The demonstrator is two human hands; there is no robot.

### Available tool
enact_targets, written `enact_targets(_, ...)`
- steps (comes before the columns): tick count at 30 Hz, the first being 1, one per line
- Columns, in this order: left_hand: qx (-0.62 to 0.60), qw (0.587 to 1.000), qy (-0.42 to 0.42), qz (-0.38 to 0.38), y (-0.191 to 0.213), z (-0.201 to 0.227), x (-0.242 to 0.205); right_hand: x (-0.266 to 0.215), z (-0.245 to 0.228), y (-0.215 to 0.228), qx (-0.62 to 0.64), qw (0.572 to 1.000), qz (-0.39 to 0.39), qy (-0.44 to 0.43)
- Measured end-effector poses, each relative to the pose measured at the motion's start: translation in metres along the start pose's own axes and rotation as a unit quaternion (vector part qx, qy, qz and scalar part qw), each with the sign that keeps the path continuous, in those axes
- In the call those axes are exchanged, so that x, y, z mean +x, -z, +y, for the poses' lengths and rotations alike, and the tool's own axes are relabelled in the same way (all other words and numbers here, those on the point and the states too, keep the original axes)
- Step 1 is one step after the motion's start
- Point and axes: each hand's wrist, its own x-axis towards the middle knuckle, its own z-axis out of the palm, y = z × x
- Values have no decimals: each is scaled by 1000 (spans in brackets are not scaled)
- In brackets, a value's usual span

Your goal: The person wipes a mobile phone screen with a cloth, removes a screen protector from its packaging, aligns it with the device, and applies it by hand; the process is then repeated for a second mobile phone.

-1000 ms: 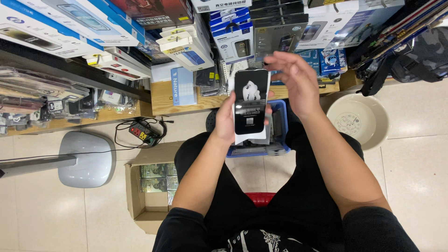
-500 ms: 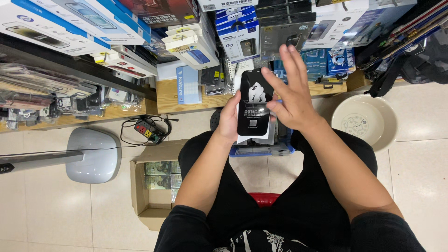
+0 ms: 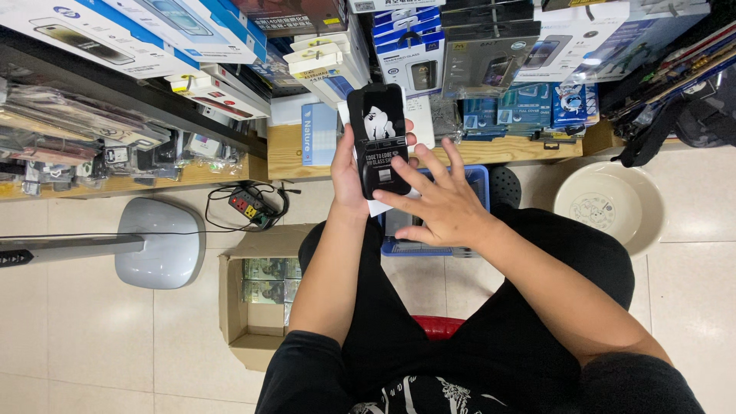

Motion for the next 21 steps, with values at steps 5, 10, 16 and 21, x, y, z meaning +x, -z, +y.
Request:
enact_targets(5,37,999,-29,-7,-7,-3,3,-9,27,-8,-1,999,37,-3)
enact_targets(10,105,990,-14,92,-35,-39,-9,4,64,23,-22,990,93,-102)
enact_targets(16,180,979,-2,96,1,-44,4,8,48,11,-21,991,83,-106)
enact_targets(21,63,996,-28,56,-40,-29,-12,-1,16,-11,-17,998,34,-40)
